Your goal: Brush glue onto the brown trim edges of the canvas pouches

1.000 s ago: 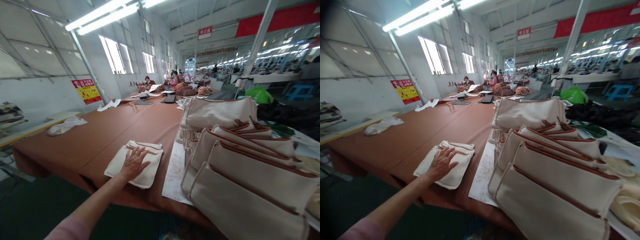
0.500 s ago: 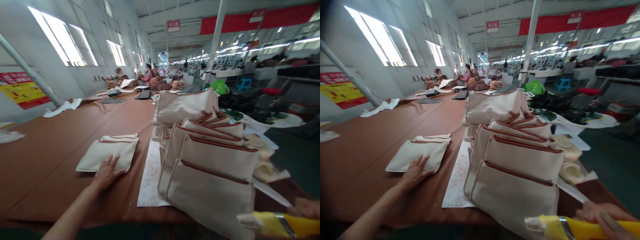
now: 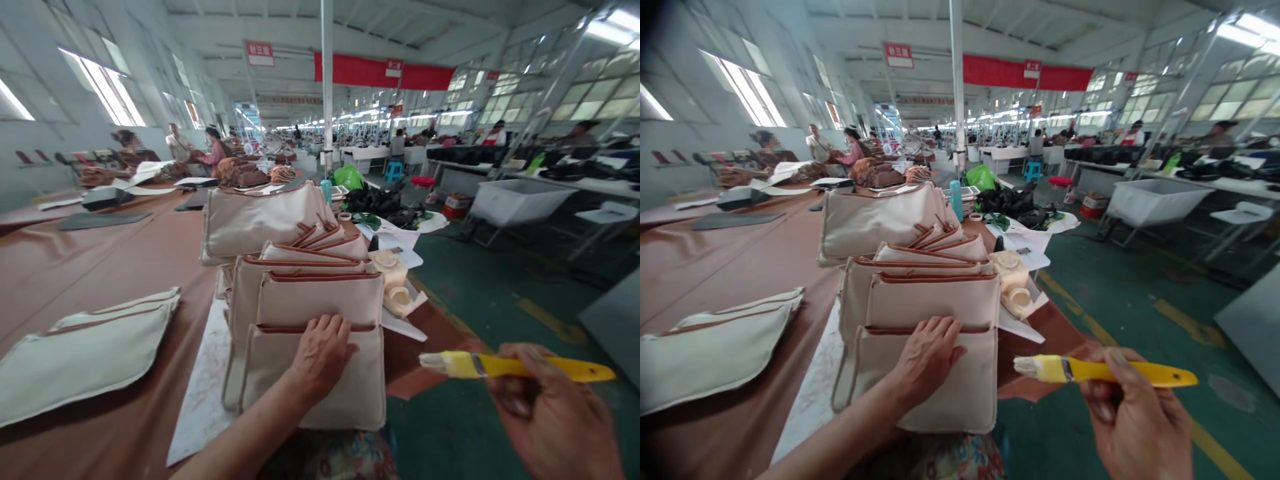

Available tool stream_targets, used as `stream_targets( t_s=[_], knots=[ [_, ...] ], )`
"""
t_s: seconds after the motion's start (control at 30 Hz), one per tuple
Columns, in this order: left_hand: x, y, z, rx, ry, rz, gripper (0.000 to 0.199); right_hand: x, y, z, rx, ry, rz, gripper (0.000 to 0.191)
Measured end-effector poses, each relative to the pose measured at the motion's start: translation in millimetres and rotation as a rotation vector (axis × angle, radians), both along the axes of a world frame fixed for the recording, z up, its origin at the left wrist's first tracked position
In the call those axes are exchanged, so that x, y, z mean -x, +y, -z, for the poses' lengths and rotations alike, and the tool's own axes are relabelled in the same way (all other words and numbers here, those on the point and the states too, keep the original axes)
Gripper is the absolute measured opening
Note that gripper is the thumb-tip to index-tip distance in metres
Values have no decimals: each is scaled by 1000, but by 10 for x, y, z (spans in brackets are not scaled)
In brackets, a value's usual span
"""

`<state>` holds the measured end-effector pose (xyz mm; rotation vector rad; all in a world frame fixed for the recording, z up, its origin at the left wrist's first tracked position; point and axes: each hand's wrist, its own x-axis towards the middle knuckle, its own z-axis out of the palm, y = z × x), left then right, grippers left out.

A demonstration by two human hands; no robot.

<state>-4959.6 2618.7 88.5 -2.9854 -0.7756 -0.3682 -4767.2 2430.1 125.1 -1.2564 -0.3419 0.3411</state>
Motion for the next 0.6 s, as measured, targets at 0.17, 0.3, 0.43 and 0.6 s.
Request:
stream_targets(
  t_s=[0.17,0.3,0.43,0.6],
  knots=[
    [-492,12,183,72,124,-87,16,-374,60,450,64,-24,56,29],
    [-518,-43,225,101,126,-133,9,-833,431,694,410,-544,2,41],
    [-353,-89,78,187,123,-165,10,-1149,951,838,467,-805,-149,40],
    [-97,-105,-82,376,34,-185,12,-1331,1309,1079,513,-870,-278,30]
  ],
)
